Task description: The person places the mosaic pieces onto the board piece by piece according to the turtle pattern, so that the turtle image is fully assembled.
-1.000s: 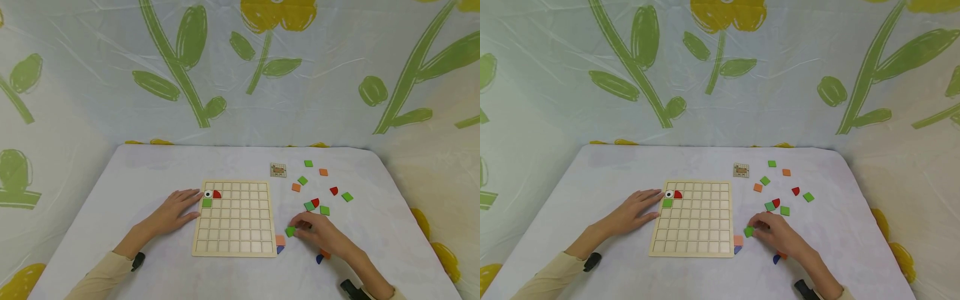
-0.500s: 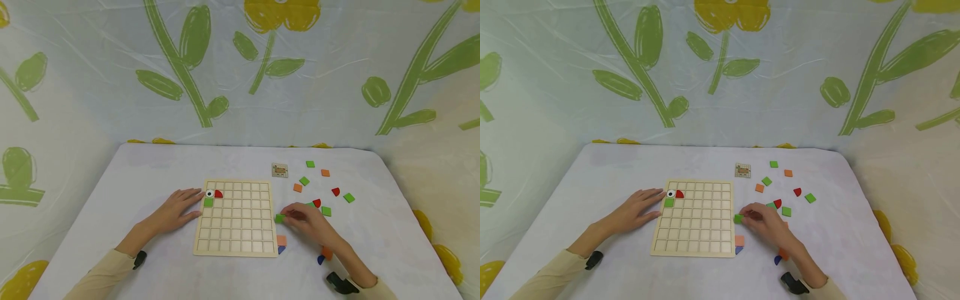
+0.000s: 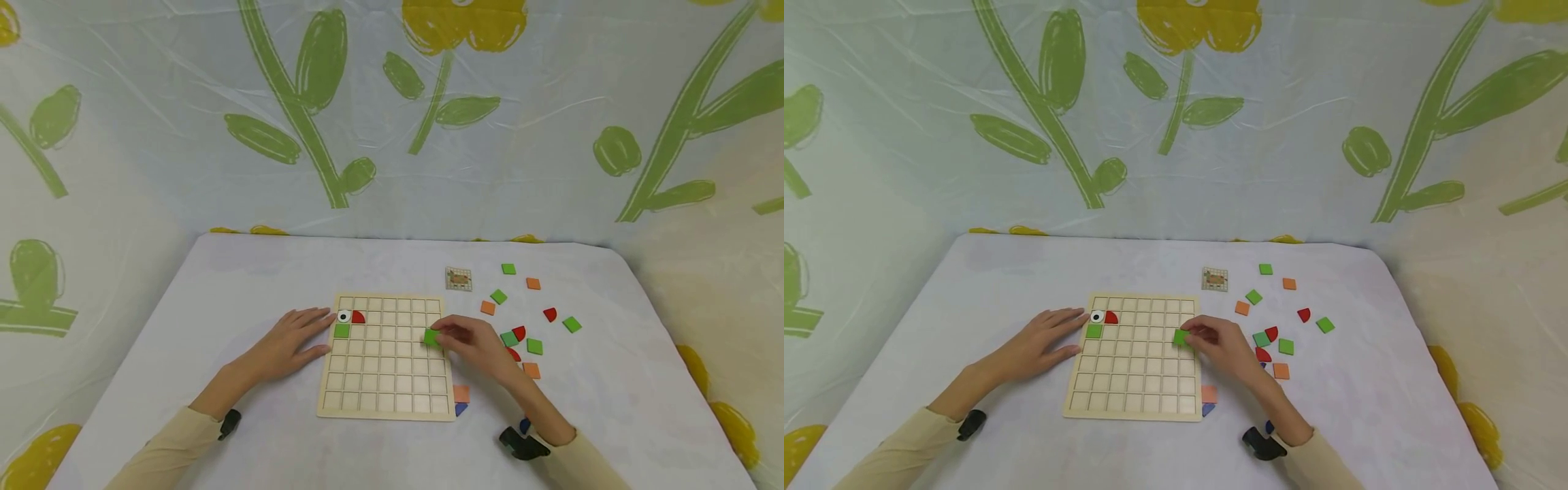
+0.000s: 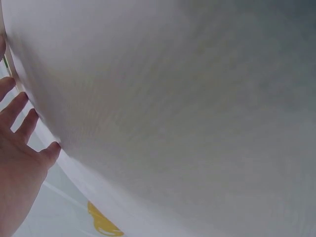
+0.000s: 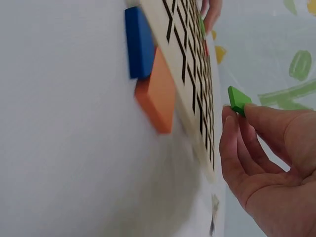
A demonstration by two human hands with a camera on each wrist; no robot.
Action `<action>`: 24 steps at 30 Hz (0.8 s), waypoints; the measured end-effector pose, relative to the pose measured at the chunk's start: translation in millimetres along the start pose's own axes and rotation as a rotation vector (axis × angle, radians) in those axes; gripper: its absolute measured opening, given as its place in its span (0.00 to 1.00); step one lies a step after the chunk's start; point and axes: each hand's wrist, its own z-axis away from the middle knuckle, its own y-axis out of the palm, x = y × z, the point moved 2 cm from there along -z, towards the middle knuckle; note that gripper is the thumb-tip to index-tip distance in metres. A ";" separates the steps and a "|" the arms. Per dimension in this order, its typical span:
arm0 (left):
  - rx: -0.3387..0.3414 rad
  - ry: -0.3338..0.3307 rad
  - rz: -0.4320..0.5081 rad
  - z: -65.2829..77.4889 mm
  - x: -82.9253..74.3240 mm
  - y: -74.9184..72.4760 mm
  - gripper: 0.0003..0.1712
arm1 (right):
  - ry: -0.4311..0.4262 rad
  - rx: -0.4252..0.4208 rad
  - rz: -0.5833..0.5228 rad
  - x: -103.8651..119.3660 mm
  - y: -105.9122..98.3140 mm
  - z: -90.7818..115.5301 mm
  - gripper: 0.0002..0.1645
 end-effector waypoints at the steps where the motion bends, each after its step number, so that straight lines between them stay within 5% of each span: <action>1: 0.002 -0.002 -0.001 0.3 0.2 0.2 0.37 | 0.003 0.001 -0.009 1.2 2.2 -2.3 0.11; 24: 0.010 -0.008 0.012 0.5 -1.5 -1.8 0.37 | 0.050 0.055 -0.100 18.7 54.4 -52.2 0.11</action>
